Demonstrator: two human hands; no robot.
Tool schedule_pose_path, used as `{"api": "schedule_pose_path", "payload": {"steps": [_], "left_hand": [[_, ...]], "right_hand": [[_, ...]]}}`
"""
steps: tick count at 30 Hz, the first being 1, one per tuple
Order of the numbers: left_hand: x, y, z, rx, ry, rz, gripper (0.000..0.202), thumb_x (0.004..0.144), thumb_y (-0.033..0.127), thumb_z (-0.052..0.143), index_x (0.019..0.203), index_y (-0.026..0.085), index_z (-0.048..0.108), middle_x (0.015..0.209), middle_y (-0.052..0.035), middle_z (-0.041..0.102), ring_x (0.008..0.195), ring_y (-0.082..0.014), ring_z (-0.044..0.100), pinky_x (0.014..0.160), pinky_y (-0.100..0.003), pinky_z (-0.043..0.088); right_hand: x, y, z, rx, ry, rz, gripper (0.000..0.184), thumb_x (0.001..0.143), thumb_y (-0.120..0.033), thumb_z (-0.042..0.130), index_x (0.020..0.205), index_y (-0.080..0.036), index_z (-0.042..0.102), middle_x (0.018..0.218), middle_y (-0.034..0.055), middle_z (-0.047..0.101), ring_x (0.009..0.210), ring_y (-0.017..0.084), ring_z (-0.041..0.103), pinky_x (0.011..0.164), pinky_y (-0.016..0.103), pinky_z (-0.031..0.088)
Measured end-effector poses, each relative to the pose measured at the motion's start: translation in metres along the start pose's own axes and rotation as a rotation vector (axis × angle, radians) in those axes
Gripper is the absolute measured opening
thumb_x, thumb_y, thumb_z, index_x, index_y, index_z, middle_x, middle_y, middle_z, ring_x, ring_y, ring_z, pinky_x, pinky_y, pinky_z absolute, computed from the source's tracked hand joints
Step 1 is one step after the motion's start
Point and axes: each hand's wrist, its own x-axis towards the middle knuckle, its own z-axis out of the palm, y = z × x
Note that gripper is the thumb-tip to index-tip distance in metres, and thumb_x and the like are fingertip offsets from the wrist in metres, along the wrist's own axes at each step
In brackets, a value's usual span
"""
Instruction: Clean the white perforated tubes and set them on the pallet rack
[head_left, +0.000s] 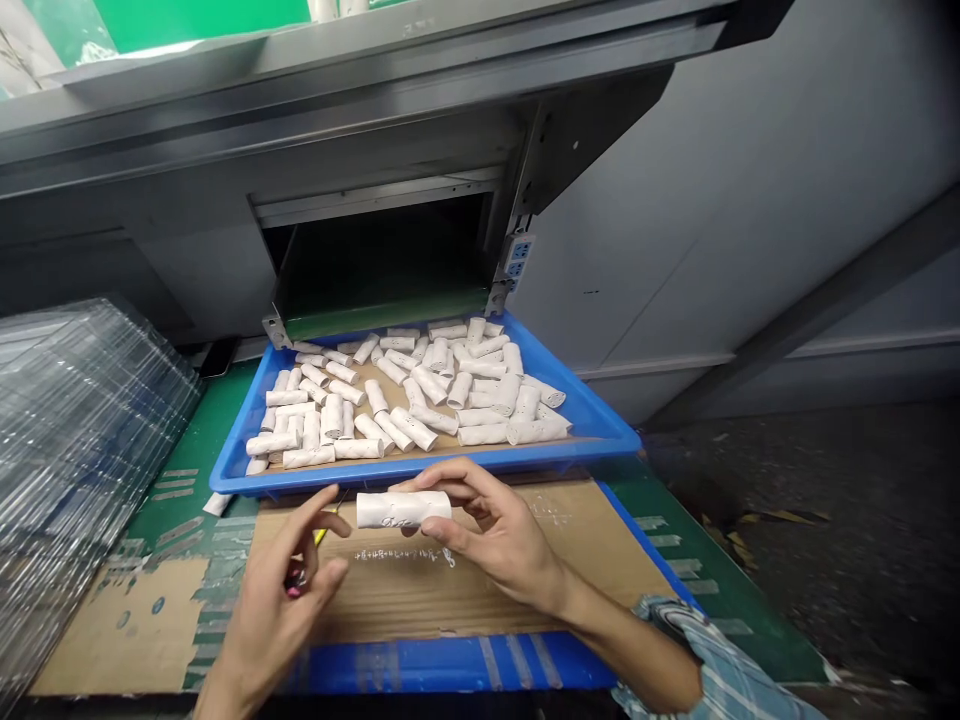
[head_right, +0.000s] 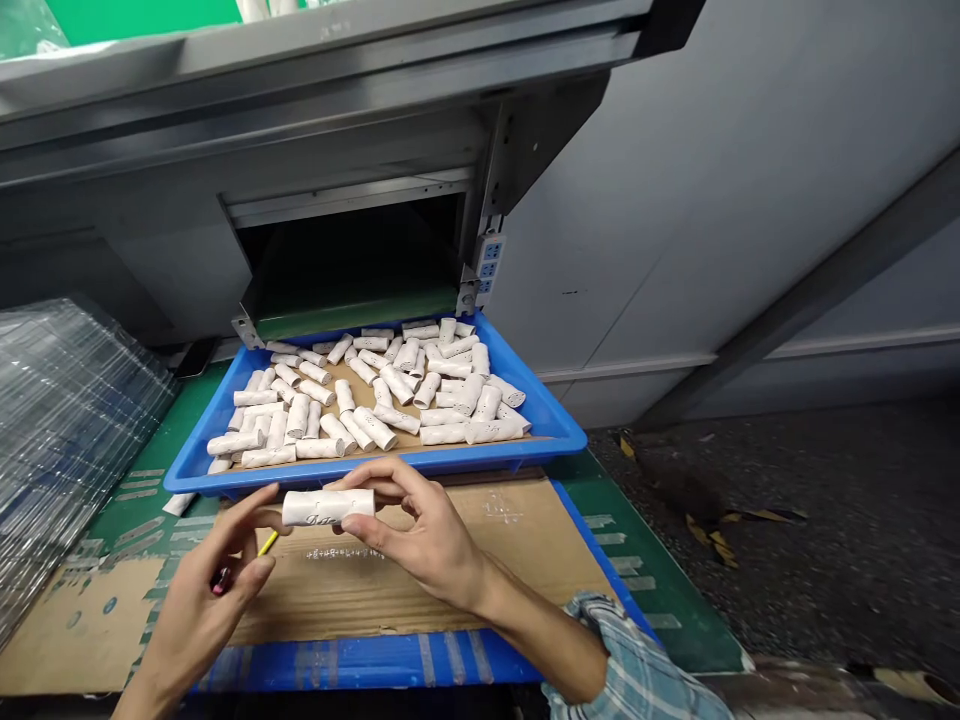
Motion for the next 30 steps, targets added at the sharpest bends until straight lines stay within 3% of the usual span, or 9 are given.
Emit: {"api": "schedule_pose_path", "payload": {"steps": [2, 4, 6, 8, 12, 19, 24, 30], "left_hand": [[0.019, 0.017, 0.003, -0.120, -0.074, -0.016, 0.055, 0.101, 0.041, 0.068, 0.152, 0.023, 0.058, 0.085, -0.0012, 0.074, 0.053, -0.0117, 0.051, 0.048, -0.020, 0.044], [0.037, 0.028, 0.009, -0.176, -0.072, -0.007, 0.041, 0.098, 0.041, 0.072, 0.134, 0.021, 0.073, 0.072, 0.0008, 0.068, 0.054, -0.0118, 0.050, 0.050, -0.020, 0.043], [0.049, 0.034, 0.015, -0.216, -0.023, 0.002, 0.030, 0.096, 0.038, 0.074, 0.118, 0.019, 0.079, 0.075, -0.0008, 0.072, 0.056, -0.0114, 0.052, 0.051, -0.020, 0.043], [0.054, 0.036, 0.019, -0.242, 0.017, 0.009, 0.027, 0.094, 0.036, 0.075, 0.115, 0.019, 0.080, 0.087, -0.0037, 0.078, 0.058, -0.0113, 0.055, 0.052, -0.020, 0.045], [0.054, 0.032, 0.023, -0.267, 0.038, 0.031, 0.026, 0.093, 0.032, 0.077, 0.116, 0.020, 0.079, 0.100, -0.0056, 0.083, 0.059, -0.0116, 0.060, 0.055, -0.020, 0.051], [0.050, 0.015, 0.035, -0.337, 0.069, 0.121, 0.024, 0.099, 0.030, 0.072, 0.121, 0.023, 0.078, 0.101, -0.0061, 0.080, 0.064, -0.0117, 0.059, 0.062, -0.022, 0.051], [0.044, 0.007, 0.037, -0.428, 0.006, -0.016, 0.041, 0.098, 0.040, 0.074, 0.134, 0.020, 0.070, 0.098, -0.0067, 0.075, 0.061, -0.0112, 0.052, 0.056, -0.022, 0.045], [0.042, 0.006, 0.037, -0.464, 0.005, -0.049, 0.036, 0.097, 0.040, 0.074, 0.127, 0.020, 0.070, 0.096, -0.0050, 0.072, 0.066, -0.0122, 0.053, 0.057, -0.021, 0.042]], "right_hand": [[-0.001, 0.001, 0.000, 0.032, -0.015, 0.017, 0.029, 0.095, -0.041, 0.082, 0.114, -0.023, 0.068, 0.122, 0.0102, 0.081, 0.092, 0.021, 0.083, 0.082, 0.030, 0.066], [0.000, 0.001, -0.001, 0.076, -0.020, 0.023, 0.029, 0.097, -0.041, 0.080, 0.116, -0.024, 0.067, 0.116, 0.0091, 0.082, 0.090, 0.020, 0.083, 0.080, 0.029, 0.066], [0.001, -0.002, -0.002, 0.107, -0.018, 0.021, 0.028, 0.101, -0.041, 0.076, 0.121, -0.024, 0.066, 0.113, 0.0085, 0.082, 0.092, 0.020, 0.083, 0.081, 0.028, 0.065], [0.001, -0.006, -0.002, 0.109, -0.017, 0.013, 0.026, 0.104, -0.039, 0.071, 0.124, -0.024, 0.066, 0.117, 0.0090, 0.081, 0.093, 0.019, 0.082, 0.085, 0.029, 0.065], [0.001, -0.011, -0.002, 0.080, -0.003, -0.013, 0.024, 0.105, -0.037, 0.068, 0.126, -0.024, 0.068, 0.130, 0.0099, 0.077, 0.100, 0.019, 0.081, 0.092, 0.030, 0.065], [0.002, -0.005, -0.003, -0.015, 0.035, -0.042, 0.025, 0.104, -0.033, 0.070, 0.128, -0.026, 0.070, 0.136, 0.0097, 0.075, 0.125, 0.025, 0.073, 0.108, 0.036, 0.061], [0.002, -0.002, -0.003, -0.086, 0.065, -0.010, 0.042, 0.100, -0.031, 0.074, 0.141, -0.026, 0.064, 0.134, 0.0118, 0.077, 0.130, 0.028, 0.071, 0.113, 0.042, 0.059], [-0.001, 0.005, -0.004, -0.194, 0.066, -0.051, 0.044, 0.099, -0.024, 0.074, 0.141, -0.028, 0.065, 0.138, 0.0097, 0.075, 0.131, 0.026, 0.070, 0.117, 0.041, 0.056]]}}
